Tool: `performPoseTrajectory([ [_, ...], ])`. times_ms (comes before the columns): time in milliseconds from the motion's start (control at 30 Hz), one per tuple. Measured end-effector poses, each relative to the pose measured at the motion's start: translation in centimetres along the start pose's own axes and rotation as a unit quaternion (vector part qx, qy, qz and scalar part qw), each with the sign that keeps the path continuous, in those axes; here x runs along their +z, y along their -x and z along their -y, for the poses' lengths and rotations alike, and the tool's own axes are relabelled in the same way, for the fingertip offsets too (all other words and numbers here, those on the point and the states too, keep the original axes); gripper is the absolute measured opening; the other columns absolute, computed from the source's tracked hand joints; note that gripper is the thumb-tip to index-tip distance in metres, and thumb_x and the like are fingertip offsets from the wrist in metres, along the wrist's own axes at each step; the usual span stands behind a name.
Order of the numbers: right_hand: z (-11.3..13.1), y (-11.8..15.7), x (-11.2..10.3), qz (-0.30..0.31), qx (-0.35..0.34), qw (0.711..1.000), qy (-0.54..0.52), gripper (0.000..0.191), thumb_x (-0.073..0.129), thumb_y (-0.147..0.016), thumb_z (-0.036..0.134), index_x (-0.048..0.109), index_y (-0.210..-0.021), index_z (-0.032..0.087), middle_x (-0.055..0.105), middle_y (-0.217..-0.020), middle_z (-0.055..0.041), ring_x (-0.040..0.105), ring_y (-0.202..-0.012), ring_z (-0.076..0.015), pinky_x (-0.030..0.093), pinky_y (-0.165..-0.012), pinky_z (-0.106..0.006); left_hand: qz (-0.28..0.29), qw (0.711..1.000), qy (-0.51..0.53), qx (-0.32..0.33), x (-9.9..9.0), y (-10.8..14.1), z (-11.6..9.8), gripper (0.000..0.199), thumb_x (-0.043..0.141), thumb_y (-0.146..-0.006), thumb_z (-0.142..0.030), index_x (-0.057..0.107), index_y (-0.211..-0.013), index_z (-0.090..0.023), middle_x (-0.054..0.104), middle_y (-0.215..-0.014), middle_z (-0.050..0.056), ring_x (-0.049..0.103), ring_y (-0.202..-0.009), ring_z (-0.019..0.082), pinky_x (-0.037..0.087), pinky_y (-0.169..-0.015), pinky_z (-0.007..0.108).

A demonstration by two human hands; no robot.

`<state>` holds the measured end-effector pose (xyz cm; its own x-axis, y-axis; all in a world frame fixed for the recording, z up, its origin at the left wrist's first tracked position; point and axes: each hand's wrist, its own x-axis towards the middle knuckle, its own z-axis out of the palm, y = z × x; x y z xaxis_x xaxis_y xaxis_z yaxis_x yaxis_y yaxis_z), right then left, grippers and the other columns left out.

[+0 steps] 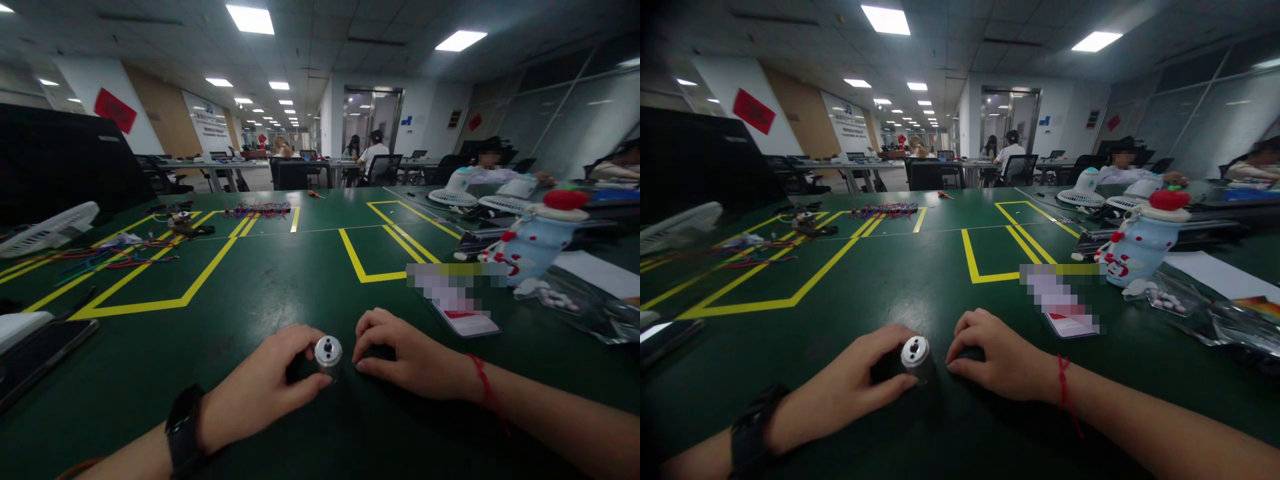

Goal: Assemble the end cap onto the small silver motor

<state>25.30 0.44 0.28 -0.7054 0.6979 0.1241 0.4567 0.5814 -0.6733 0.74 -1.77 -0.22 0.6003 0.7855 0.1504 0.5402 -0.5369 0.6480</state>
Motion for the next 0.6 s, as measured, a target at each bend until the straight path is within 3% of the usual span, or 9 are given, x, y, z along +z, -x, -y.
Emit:
performPoseTrajectory([
  [133,-0.7,-0.3,-0.3,-0.067,0.064,0.985,-0.143,0.012,0.064,-0.080,0.028,0.067,-0.086,0.018,0.059,-0.091,-0.0028,0.055,-0.083,-0.0152,0.044,-0.076,-0.031,0.003,1.000,0.003,0.005,0.0,0.0,0.1,0.022,0.062,-0.084,-0.019,0.055,-0.105,-0.023,0.060,-0.097,0.002,0.055,-0.085,0.020,0.043,-0.076,0.032],
  [167,-1.3,-0.5,-0.4,-0.107,0.103,0.966,-0.213,0.015,0.064,-0.081,0.031,0.065,-0.087,0.018,0.059,-0.087,-0.0022,0.054,-0.079,-0.0142,0.044,-0.073,-0.030,0.003,1.000,0.004,0.005,0.0,0.0,0.2,0.023,0.062,-0.084,-0.019,0.055,-0.105,-0.023,0.060,-0.098,0.002,0.055,-0.086,0.020,0.043,-0.076,0.032],
  [267,-3.4,-1.0,-0.8,-0.214,0.190,0.870,-0.402,0.021,0.063,-0.081,0.036,0.060,-0.090,0.017,0.056,-0.080,-0.0009,0.052,-0.069,-0.0118,0.044,-0.065,-0.028,0.003,1.000,0.004,0.005,0.1,0.0,0.2,0.024,0.063,-0.084,-0.018,0.055,-0.106,-0.024,0.060,-0.098,0.001,0.055,-0.085,0.019,0.043,-0.075,0.031],
  [333,-4.4,-1.2,-0.9,-0.232,0.197,0.845,-0.440,0.021,0.061,-0.082,0.037,0.057,-0.088,0.017,0.054,-0.080,-0.0009,0.051,-0.066,-0.0107,0.044,-0.062,-0.027,0.002,1.000,0.004,0.004,0.1,0.0,0.2,0.024,0.062,-0.084,-0.018,0.054,-0.106,-0.024,0.060,-0.098,0.001,0.055,-0.085,0.019,0.042,-0.075,0.031],
  [433,-4.2,-1.2,-0.9,-0.219,0.188,0.866,-0.407,0.022,0.061,-0.082,0.037,0.058,-0.089,0.017,0.054,-0.079,-0.0004,0.050,-0.063,-0.0101,0.042,-0.060,-0.026,0.000,1.000,0.004,0.005,0.1,0.1,0.1,0.023,0.062,-0.085,-0.019,0.054,-0.106,-0.024,0.060,-0.098,0.001,0.055,-0.085,0.019,0.042,-0.075,0.031],
  [500,-3.1,-0.9,-0.8,-0.173,0.164,0.916,-0.323,0.021,0.061,-0.082,0.036,0.060,-0.090,0.016,0.056,-0.079,-0.0005,0.050,-0.065,-0.0107,0.042,-0.061,-0.026,0.002,1.000,0.002,0.004,0.1,0.1,0.1,0.023,0.062,-0.085,-0.019,0.054,-0.106,-0.024,0.060,-0.098,0.002,0.055,-0.086,0.020,0.042,-0.075,0.031],
  [600,-1.2,-0.3,-0.7,-0.060,0.077,0.985,-0.143,0.018,0.068,-0.076,0.030,0.064,-0.089,0.017,0.056,-0.092,-0.0027,0.052,-0.075,-0.0131,0.044,-0.067,-0.028,0.005,1.000,-0.001,0.001,0.1,0.1,-0.1,0.024,0.062,-0.084,-0.018,0.054,-0.106,-0.024,0.060,-0.098,0.001,0.055,-0.085,0.019,0.042,-0.074,0.031],
])
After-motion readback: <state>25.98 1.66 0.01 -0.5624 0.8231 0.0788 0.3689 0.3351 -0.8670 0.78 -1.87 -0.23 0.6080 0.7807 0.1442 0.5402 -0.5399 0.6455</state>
